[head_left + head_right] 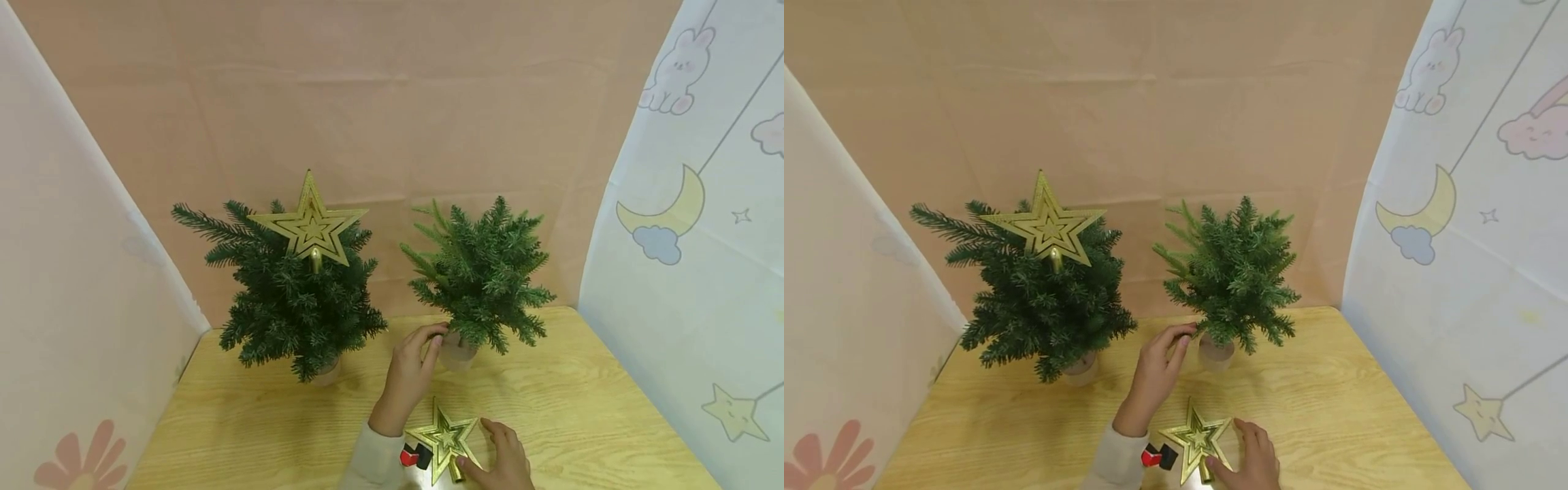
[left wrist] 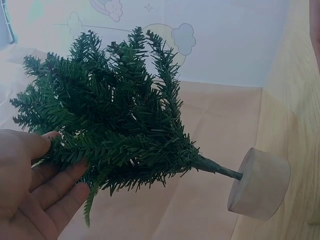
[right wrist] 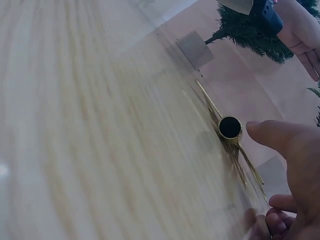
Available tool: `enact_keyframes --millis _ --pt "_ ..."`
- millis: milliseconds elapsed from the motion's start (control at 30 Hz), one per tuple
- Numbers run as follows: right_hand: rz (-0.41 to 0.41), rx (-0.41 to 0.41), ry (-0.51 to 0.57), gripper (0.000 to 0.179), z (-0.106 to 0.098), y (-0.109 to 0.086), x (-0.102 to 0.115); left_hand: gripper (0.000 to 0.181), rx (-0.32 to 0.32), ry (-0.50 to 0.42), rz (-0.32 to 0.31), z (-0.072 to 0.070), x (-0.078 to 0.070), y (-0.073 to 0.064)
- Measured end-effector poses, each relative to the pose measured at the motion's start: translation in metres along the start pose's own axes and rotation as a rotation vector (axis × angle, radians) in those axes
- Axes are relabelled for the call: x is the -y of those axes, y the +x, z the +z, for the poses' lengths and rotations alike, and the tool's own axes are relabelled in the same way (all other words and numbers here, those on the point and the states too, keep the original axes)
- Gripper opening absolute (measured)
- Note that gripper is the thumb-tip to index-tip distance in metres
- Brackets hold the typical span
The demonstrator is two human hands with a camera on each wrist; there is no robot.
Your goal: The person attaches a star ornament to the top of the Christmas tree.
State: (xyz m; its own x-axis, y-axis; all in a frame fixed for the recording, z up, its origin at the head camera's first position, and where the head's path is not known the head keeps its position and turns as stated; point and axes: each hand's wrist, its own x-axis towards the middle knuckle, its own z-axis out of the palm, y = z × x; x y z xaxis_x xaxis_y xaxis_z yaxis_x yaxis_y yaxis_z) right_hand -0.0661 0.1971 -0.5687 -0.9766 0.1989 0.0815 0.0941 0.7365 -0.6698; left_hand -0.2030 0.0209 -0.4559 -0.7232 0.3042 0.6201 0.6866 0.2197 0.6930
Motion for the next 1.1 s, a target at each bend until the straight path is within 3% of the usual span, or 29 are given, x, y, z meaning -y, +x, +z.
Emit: enact_keyframes --millis 267,567,1100 --pt "-0.025 -0.034 -0.034 0.070 0.0039 -0.0006 -0.0008 0.025 0.005 -0.008 -0.019 -0.0022 0.0003 -0.0008" --pt "0.075 -0.004 -0.133 0.077 0.0075 0.0001 0.0079 0.025 0.012 -0.014 -0.020 -0.0031 0.0012 0.0000" --pt "0.031 0.047 -0.021 0.060 -0.0007 -0.0003 0.0033 0.025 0.020 -0.038 -0.047 -0.0040 -0.0002 0.0002"
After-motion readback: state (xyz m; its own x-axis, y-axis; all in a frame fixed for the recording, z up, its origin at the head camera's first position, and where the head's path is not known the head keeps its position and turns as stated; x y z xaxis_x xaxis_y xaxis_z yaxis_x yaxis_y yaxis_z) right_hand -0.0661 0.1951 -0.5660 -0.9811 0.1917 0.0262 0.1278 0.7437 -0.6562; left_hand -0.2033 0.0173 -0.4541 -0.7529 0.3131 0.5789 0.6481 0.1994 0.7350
